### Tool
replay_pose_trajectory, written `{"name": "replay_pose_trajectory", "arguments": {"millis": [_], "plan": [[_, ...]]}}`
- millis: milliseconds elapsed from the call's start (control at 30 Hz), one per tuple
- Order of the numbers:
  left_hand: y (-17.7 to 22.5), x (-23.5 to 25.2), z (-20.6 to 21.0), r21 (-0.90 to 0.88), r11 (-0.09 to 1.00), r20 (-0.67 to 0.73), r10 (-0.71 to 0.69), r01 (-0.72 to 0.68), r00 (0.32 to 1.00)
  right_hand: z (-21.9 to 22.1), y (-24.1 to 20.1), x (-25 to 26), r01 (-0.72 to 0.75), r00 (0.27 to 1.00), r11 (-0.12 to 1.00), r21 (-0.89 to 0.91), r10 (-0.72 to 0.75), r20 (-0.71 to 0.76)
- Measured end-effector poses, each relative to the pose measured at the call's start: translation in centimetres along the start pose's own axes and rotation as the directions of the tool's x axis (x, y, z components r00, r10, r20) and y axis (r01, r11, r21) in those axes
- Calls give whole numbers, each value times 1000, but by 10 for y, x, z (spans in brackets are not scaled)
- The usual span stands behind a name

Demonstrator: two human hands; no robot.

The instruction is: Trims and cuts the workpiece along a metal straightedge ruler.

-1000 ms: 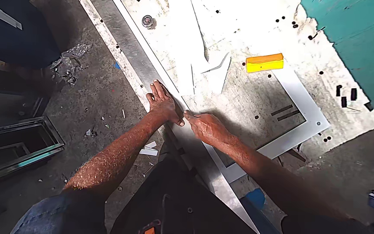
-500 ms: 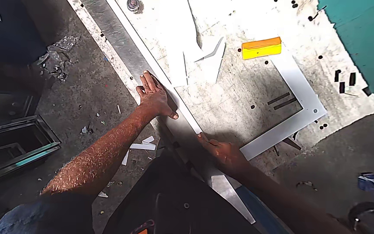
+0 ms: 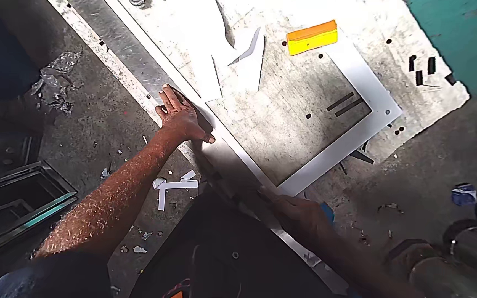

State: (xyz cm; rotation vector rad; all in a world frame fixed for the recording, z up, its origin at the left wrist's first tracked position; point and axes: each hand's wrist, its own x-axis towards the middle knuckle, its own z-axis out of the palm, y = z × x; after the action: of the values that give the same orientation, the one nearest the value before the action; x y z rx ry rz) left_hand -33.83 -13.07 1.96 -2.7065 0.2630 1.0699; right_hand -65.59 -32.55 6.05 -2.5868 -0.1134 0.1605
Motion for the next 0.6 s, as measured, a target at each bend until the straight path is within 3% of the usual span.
{"name": "replay_pose_trajectory", "arguments": {"millis": [200,600], "plan": [[-4,8,7,-12,999,-58,31,-31,998,9,-16,-77,-147,981,989,-28,149,123],[-6,10,9,35,999,-63,-8,10,998,37,-9,-84,-141,988,982,-127,147,37]]}}
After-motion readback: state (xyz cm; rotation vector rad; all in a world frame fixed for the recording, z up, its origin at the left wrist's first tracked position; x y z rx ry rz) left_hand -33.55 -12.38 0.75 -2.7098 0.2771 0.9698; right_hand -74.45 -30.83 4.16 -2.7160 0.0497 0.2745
